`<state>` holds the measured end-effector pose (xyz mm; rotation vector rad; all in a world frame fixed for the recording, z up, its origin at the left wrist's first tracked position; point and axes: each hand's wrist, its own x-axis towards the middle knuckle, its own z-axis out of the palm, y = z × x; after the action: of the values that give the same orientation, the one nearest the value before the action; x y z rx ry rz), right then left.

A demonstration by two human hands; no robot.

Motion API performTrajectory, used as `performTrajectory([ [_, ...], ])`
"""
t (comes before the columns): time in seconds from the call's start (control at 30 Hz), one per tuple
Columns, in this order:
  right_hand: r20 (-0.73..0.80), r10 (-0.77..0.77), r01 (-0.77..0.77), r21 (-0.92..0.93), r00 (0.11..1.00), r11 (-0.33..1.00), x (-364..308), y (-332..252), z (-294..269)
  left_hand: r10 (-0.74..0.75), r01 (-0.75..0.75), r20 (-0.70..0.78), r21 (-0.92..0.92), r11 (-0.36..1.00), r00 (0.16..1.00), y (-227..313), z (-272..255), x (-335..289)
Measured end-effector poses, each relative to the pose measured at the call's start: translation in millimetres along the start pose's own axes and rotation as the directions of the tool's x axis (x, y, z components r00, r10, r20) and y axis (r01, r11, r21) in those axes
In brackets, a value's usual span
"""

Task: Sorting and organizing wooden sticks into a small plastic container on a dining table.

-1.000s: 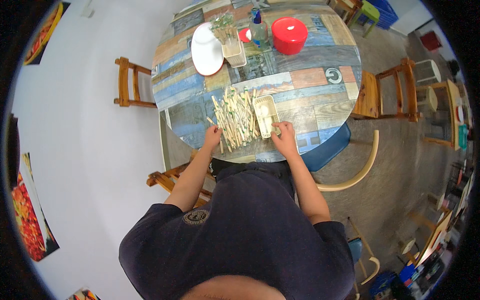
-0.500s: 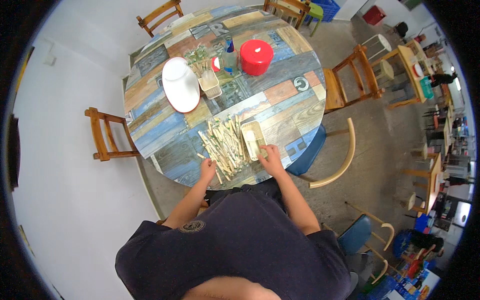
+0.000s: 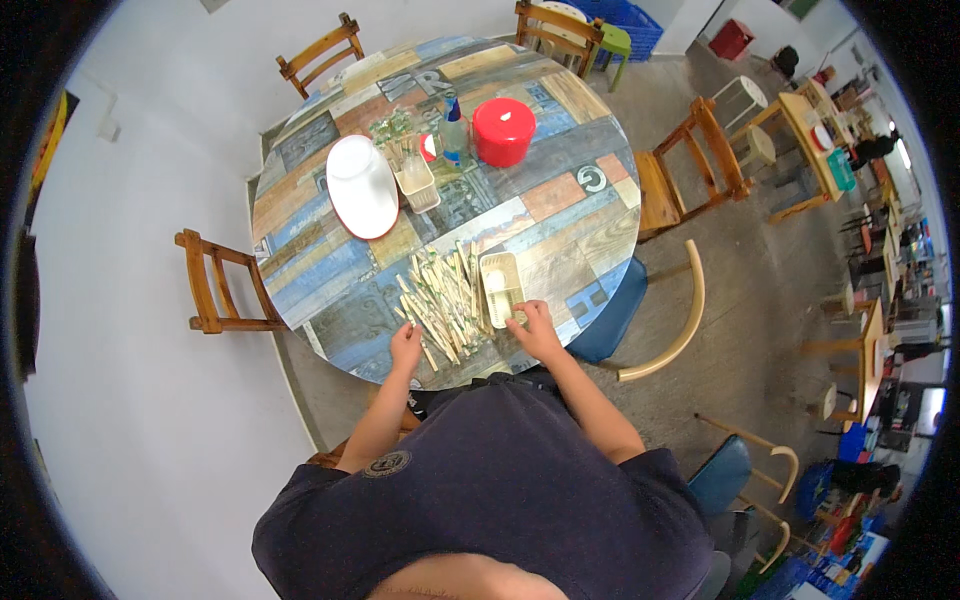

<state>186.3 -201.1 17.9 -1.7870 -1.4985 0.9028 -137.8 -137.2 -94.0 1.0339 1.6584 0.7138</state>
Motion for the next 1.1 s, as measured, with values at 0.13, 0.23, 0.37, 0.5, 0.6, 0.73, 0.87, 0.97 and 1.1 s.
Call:
performTrajectory([
  [0.13,-0.072,-0.038,0.040,0.027,0.997,0.999,-0.6,11.8,-7.2,0.062,-0.066,-0.072,-0.058,0.996,0.995,31.1,2.3,-6.7],
  [0.23,-0.152,-0.127,0.115,-0.081,0.980,0.990,6.7,-3.7,-17.8,0.251,-0.251,-0.103,0.006,0.968,0.963,53.7,1.4,-12.0],
  [0.37,-0.095,-0.054,0.079,0.284,0.994,0.956,8.9,-73.8,-60.5,0.509,-0.496,0.153,-0.113,0.861,0.847,176.7,20.1,-68.0],
  [0.5,0.035,-0.209,0.181,0.371,0.977,0.911,7.1,-121.8,-72.5,0.635,-0.678,0.405,-0.049,0.733,0.658,218.7,44.4,-91.2],
  [0.6,-0.054,-0.302,0.304,0.295,0.952,0.906,6.8,-122.2,-72.0,0.720,-0.792,0.482,-0.085,0.605,0.498,217.0,63.8,-90.9],
  [0.73,-0.242,-0.308,0.369,0.272,0.920,0.889,0.2,-109.2,-83.4,0.643,-0.728,0.461,0.010,0.685,0.611,215.2,65.2,-89.0],
  [0.87,-0.248,-0.227,0.302,0.327,0.942,0.896,0.1,-119.4,-85.2,0.424,-0.433,0.101,0.096,0.896,0.900,112.3,33.3,-30.8],
  [0.97,-0.170,-0.306,0.326,0.108,0.937,0.939,4.8,-92.9,-74.2,0.301,-0.323,0.117,0.348,0.880,0.946,65.3,9.2,-5.5],
  [1.1,-0.017,-0.123,0.124,0.217,0.992,0.968,10.5,-77.7,-56.0,0.185,-0.253,0.177,0.536,0.805,0.967,20.4,-0.4,2.3],
])
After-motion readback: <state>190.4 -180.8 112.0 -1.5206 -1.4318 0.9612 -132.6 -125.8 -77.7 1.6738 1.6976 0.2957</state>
